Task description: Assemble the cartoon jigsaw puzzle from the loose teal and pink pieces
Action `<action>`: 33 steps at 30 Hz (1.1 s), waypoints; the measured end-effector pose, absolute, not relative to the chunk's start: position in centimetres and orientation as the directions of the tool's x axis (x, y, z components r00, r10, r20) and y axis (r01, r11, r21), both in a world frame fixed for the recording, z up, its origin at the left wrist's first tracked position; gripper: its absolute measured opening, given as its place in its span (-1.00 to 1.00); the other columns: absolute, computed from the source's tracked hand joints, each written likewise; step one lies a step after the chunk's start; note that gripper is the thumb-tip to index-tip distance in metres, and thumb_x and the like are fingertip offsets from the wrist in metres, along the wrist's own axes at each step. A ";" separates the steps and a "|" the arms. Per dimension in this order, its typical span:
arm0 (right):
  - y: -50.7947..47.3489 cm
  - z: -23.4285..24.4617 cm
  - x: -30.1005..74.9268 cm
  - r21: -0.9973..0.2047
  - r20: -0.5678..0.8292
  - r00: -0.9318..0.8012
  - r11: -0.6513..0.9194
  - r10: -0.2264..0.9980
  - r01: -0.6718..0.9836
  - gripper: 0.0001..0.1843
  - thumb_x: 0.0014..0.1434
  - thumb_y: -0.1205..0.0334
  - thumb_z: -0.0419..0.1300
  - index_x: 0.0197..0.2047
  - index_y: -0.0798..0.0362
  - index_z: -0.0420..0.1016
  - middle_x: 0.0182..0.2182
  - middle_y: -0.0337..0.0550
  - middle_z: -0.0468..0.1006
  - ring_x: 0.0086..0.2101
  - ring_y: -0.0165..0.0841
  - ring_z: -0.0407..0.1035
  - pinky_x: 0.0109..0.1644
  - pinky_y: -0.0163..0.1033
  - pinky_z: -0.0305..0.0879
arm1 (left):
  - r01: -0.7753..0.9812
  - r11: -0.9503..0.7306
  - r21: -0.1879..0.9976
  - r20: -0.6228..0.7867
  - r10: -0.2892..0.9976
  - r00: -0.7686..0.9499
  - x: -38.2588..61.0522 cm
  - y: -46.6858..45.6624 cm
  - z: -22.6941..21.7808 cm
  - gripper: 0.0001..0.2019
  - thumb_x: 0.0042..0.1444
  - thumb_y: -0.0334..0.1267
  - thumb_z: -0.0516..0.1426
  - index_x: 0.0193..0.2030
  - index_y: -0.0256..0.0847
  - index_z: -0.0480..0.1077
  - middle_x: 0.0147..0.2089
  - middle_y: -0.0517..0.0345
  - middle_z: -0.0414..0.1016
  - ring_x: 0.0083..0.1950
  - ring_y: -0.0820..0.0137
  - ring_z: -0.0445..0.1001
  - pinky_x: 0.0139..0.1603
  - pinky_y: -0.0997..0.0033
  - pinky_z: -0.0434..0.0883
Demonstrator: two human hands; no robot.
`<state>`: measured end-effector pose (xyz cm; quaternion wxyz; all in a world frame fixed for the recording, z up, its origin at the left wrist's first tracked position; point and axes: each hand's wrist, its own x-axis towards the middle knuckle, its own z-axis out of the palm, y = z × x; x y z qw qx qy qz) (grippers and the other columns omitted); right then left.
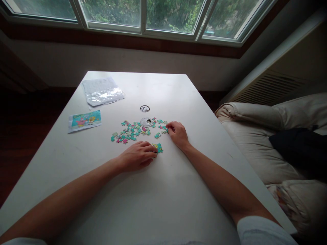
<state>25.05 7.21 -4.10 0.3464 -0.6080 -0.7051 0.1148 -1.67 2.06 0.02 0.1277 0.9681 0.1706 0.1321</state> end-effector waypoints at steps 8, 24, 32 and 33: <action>7.2 -4.0 25.1 -0.579 0.354 -0.022 0.237 0.935 0.780 -0.80 0.17 0.39 0.11 -0.26 -0.02 0.55 -0.27 -0.17 0.59 -0.21 -0.22 0.37 -0.01 -0.11 0.25 | 0.301 -0.908 0.292 0.204 0.366 0.908 -1.7 2.1 -0.1 -0.76 0.35 -0.28 0.04 0.07 -0.11 0.44 0.20 0.05 0.50 0.13 0.26 0.42 0.16 0.22 0.35; 7.4 -4.0 25.1 -0.593 0.351 -0.027 0.245 0.936 0.767 -0.80 0.17 0.38 0.11 -0.27 -0.02 0.56 -0.29 -0.18 0.60 -0.21 -0.23 0.39 -0.01 -0.10 0.26 | 0.899 -0.434 0.062 0.134 0.896 0.423 -8.3 6.8 4.0 -0.71 0.35 -0.17 -0.03 -0.16 -0.14 0.51 -0.15 0.04 0.58 -0.13 0.22 0.50 -0.20 0.29 0.31; 7.2 -3.9 25.1 -0.591 0.351 -0.032 0.248 0.936 0.768 -0.79 0.17 0.39 0.12 -0.26 -0.03 0.56 -0.28 -0.18 0.60 -0.19 -0.22 0.39 0.01 -0.10 0.25 | 0.959 -0.277 0.054 -0.169 0.944 0.282 -12.1 8.6 4.1 -0.73 0.20 -0.02 0.07 -0.20 -0.09 0.51 -0.17 0.11 0.62 -0.18 0.23 0.52 -0.36 0.37 0.18; 7.2 -3.8 25.1 -0.591 0.349 -0.031 0.246 0.937 0.768 -0.79 0.17 0.39 0.12 -0.26 -0.03 0.56 -0.27 -0.18 0.60 -0.18 -0.21 0.39 0.01 -0.09 0.25 | 0.960 -0.272 0.057 -0.186 0.942 0.278 -12.2 8.7 3.9 -0.73 0.19 -0.01 0.08 -0.20 -0.09 0.50 -0.18 0.12 0.62 -0.18 0.23 0.52 -0.36 0.38 0.17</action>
